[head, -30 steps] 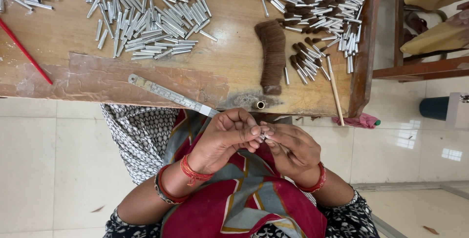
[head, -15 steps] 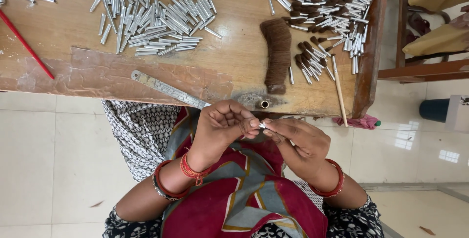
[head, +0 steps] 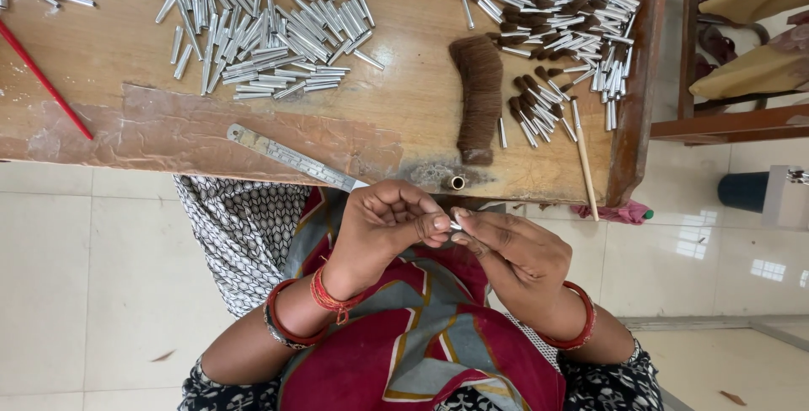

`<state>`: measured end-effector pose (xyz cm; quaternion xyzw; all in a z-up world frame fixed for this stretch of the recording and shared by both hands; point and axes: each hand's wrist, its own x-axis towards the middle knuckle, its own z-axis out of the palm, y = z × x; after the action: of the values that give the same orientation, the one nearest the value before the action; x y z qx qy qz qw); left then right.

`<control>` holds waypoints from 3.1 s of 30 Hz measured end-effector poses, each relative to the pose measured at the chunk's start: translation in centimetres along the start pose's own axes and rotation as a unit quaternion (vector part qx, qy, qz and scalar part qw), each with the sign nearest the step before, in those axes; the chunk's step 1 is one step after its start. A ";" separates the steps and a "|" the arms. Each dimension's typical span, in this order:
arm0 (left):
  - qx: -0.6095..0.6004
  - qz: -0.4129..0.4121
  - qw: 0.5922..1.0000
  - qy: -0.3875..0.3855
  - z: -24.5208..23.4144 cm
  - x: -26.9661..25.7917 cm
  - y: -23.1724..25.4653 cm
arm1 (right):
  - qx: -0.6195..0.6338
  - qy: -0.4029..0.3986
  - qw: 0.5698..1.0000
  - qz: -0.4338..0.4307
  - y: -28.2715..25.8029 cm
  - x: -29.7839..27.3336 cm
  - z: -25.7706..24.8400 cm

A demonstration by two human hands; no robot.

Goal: Assembling paint brushes by inserting bristles into metal ferrules.

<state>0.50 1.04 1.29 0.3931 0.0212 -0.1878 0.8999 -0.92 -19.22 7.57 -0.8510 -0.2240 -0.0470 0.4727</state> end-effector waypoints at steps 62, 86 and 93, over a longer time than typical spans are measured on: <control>-0.060 0.017 0.998 0.029 0.8 0.8 0.8 | -0.253 0.191 0.948 -0.033 3.4 0.7 -1.7; -0.063 0.051 0.994 0.077 -0.1 0.8 1.8 | -0.072 0.065 0.995 0.016 0.5 -1.1 0.3; -0.052 0.043 0.995 0.072 -0.1 0.9 0.9 | -0.066 0.056 0.995 0.047 0.3 -1.1 0.6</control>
<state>1.65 1.43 1.68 0.3585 0.0788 -0.1184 0.9226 -1.86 -19.18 6.71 -0.8860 -0.1529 -0.0870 0.4291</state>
